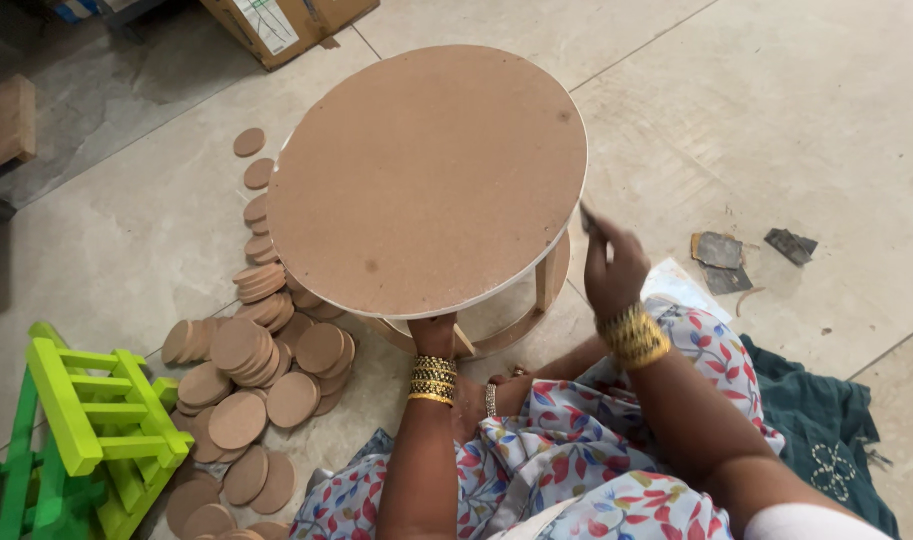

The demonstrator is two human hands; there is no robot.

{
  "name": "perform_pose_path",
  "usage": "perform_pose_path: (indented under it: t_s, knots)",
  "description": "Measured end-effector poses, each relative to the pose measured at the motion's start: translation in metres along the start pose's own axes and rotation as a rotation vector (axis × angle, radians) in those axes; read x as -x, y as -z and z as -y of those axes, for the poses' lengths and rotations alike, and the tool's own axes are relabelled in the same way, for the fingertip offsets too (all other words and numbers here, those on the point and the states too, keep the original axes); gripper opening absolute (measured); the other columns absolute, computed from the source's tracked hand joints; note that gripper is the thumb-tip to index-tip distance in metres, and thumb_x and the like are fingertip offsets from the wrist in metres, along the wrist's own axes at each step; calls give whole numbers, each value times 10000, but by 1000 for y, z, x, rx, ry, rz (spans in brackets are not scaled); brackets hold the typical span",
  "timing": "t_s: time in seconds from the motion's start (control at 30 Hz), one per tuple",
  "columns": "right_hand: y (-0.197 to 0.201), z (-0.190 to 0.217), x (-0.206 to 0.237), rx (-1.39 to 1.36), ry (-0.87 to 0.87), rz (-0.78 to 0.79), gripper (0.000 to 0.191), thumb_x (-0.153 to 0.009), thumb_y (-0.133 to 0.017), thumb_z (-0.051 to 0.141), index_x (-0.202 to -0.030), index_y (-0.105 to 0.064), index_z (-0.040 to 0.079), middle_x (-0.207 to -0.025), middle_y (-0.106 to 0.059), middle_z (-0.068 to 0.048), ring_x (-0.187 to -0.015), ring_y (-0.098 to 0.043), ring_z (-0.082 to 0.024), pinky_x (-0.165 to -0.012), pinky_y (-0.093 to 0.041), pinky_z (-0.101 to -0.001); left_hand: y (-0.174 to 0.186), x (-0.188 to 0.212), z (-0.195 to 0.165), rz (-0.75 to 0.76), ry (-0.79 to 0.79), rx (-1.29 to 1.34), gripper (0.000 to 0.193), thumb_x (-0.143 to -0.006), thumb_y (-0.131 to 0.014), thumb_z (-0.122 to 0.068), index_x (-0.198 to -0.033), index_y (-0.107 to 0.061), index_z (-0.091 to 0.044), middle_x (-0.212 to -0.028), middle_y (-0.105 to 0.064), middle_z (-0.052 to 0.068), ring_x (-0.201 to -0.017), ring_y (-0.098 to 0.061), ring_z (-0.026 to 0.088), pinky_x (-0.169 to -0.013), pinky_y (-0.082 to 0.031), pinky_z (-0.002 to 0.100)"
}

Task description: The person sits on the floor and wipes a round wooden stool top with a cloth, then sands the white edge of the stool top by hand using small pieces of sandpaper, rotating the stool as they work around the rim.

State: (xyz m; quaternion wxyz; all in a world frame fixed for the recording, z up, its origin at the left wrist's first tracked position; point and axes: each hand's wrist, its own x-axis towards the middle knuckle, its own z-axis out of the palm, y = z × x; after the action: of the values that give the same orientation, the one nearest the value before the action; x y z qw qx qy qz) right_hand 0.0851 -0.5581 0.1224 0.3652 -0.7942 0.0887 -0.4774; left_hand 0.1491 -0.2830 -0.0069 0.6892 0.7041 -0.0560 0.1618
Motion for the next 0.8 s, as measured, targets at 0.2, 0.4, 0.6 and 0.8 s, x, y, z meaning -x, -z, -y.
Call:
perform_pose_path:
  t_s: [0.2,0.4,0.6,0.8]
  knots:
    - [-15,15,18,-35,41,30,227,-971,-649,17,-1177,-735,58,-956,-734,-156,-870,-722,-281,-778,-575,-396,1,-1,4,3,-3,76,603,-815,-830,-74,-1340,-552,28,-1201,-678,82,-1022,-660,194,-849,-571,318]
    - [7,-14,40,-176,162,215,209,-963,-682,19,-1147,-755,84,-995,-767,-130,-871,-739,-245,-782,-593,-341,-1,7,-2,-23,31,64,471,-859,-826,-2,-1276,-613,50,-1205,-701,127,-1071,-684,224,-913,-574,341]
    - [-16,-77,26,-493,-399,-7,229,-1011,-650,32,-1206,-689,-81,-1058,-762,-139,-946,-723,-166,-847,-583,-288,-9,63,-68,-370,50,129,702,-834,-593,26,-1485,-329,25,-1476,-437,145,-1318,-478,267,-1077,-415,357]
    - [-28,-84,36,-626,-592,-3,240,-993,-658,42,-1191,-681,-91,-1026,-753,-111,-876,-714,-138,-791,-593,-262,-61,103,-122,-196,212,407,588,-931,-669,-90,-1450,-467,100,-1430,-542,222,-1323,-537,278,-1129,-429,366]
